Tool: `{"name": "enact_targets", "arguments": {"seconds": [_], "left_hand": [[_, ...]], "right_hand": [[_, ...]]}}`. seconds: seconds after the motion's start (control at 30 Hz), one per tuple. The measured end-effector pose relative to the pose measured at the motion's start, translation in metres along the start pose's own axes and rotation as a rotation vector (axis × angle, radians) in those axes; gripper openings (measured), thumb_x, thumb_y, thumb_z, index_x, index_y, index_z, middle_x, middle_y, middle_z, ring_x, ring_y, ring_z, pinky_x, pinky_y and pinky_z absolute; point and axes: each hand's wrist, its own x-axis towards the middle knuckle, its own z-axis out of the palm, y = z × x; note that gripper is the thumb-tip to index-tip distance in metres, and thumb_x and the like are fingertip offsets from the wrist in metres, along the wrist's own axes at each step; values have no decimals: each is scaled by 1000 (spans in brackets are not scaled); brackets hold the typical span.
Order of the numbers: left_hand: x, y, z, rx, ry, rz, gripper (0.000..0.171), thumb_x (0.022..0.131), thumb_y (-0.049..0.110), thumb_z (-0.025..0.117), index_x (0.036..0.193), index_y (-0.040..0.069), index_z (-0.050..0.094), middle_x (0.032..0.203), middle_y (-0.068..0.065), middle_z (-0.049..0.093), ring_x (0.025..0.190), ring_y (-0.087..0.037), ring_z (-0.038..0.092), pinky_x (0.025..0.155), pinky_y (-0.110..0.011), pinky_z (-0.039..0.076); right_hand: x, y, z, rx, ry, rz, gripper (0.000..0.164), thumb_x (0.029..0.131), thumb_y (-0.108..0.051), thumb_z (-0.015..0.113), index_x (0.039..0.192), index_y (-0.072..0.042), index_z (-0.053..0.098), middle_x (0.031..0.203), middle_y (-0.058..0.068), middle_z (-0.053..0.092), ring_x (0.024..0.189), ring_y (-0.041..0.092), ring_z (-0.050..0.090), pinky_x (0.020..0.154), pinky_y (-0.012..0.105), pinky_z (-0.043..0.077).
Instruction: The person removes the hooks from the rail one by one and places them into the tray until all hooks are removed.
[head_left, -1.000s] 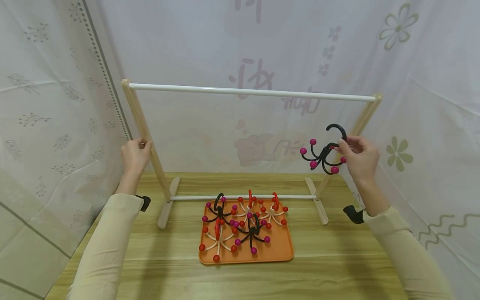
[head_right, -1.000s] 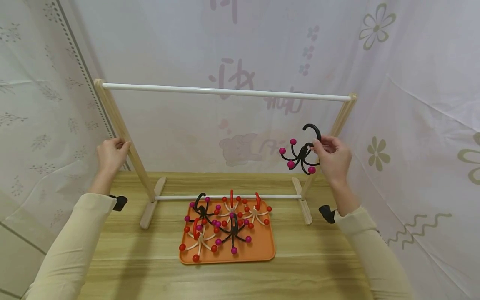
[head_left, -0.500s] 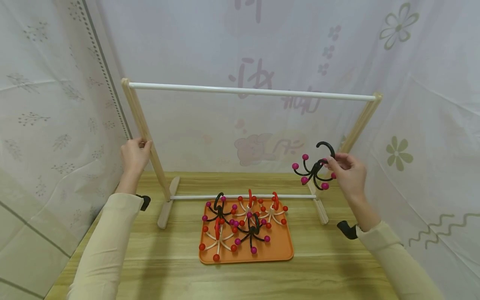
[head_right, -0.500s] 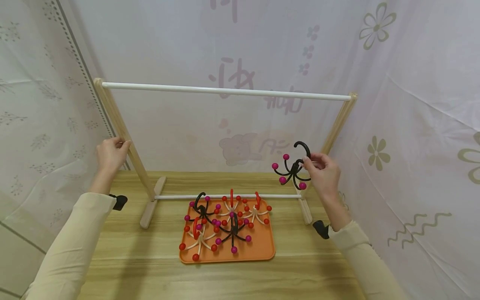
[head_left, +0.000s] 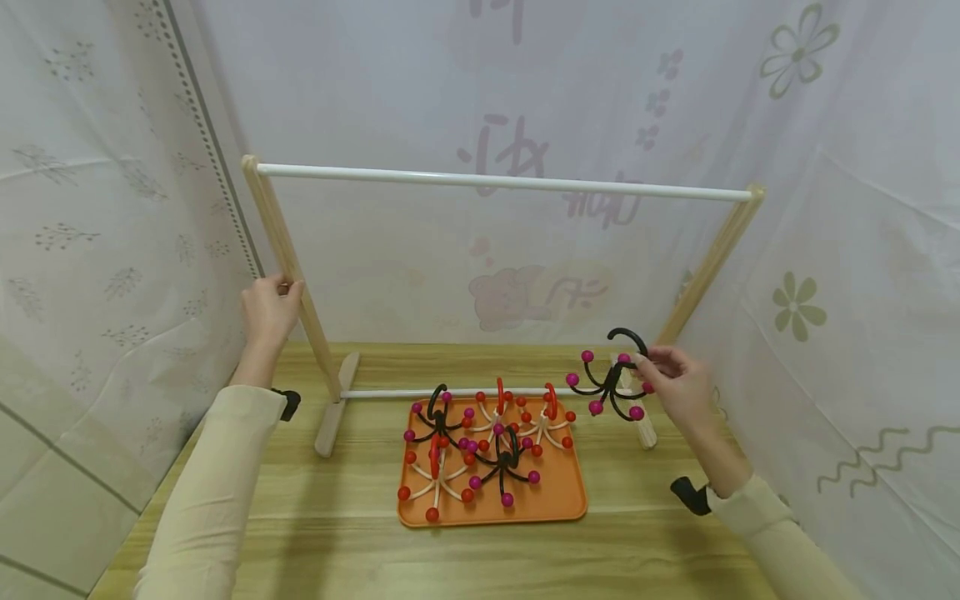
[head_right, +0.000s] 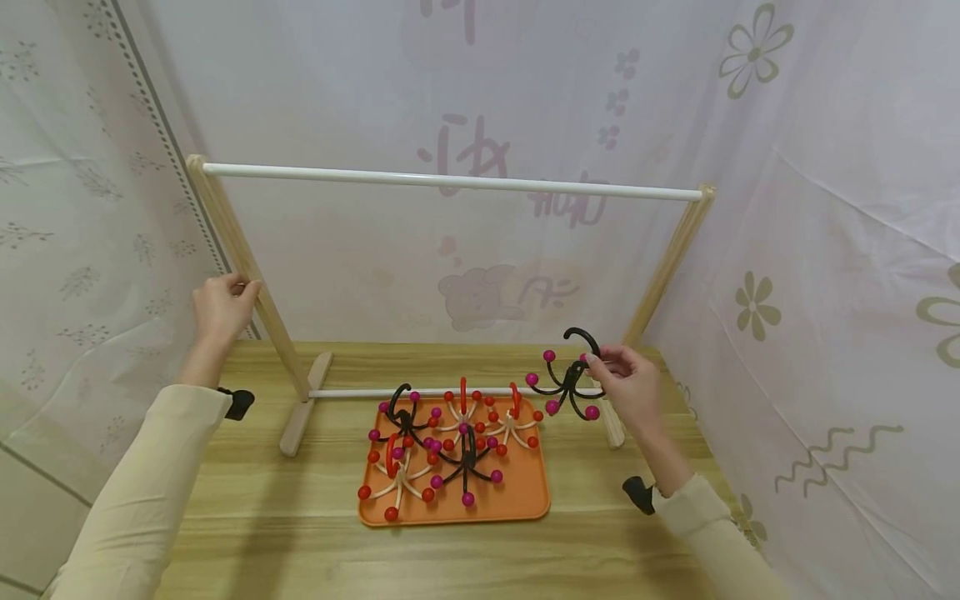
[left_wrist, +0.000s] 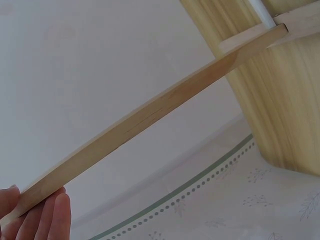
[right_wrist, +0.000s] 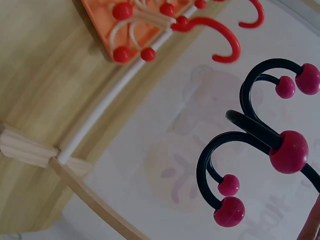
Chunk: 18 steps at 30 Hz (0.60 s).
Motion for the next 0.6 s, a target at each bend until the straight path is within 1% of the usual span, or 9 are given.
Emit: {"name": "enact_targets", "arguments": {"seconds": [0.1, 0.17, 0.23, 0.3, 0.4, 0.47, 0.6], "left_hand": [[0, 0, 0, 0, 7, 6, 29, 92, 16, 45, 94, -9, 59, 94, -28, 59, 89, -42, 53, 73, -48, 43], [0, 0, 1, 1, 11, 8, 29, 92, 16, 45, 93, -9, 59, 94, -29, 59, 89, -42, 53, 72, -48, 42], [0, 0, 1, 2, 11, 8, 29, 92, 16, 45, 93, -9, 59, 94, -29, 59, 89, -42, 53, 73, -49, 42], [0, 0, 1, 3, 10, 7, 29, 92, 16, 45, 94, -9, 59, 94, -28, 59, 89, -42, 53, 73, -48, 42], [0, 0, 0, 2, 7, 5, 29, 92, 17, 45, 94, -8, 60, 94, -27, 60, 89, -41, 54, 74, -48, 42], [0, 0, 0, -2, 7, 4, 29, 92, 17, 45, 94, -8, 60, 94, -27, 60, 89, -41, 54, 73, -48, 42], [0, 0, 0, -9, 3, 1, 29, 92, 17, 45, 94, -8, 59, 94, -27, 60, 88, -40, 54, 72, -47, 43]], "right_hand": [[-11, 2, 4, -7, -16, 22, 17, 82, -6, 63, 89, 8, 58, 72, 17, 63, 60, 6, 61, 51, 22, 48], [-17, 4, 8, 11, -33, 25, 17, 82, -5, 62, 90, 9, 57, 72, 20, 62, 59, 7, 61, 52, 23, 49], [-23, 7, 11, 47, -49, 23, 15, 81, -1, 62, 89, 11, 57, 72, 25, 60, 59, 8, 61, 52, 24, 49], [-30, 10, 15, 83, -66, 26, 13, 80, 3, 61, 88, 11, 57, 71, 27, 59, 59, 11, 62, 51, 24, 48], [-40, 17, 20, 107, -92, 29, 11, 79, 5, 61, 88, 10, 57, 70, 24, 60, 58, 13, 62, 48, 24, 47], [-46, 23, 24, 119, -109, 40, 10, 79, 5, 61, 87, 9, 57, 69, 20, 62, 58, 14, 62, 45, 25, 46], [-59, 38, 32, 147, -141, 45, 9, 79, 3, 63, 86, 6, 59, 69, 17, 62, 58, 14, 61, 46, 25, 46]]}}
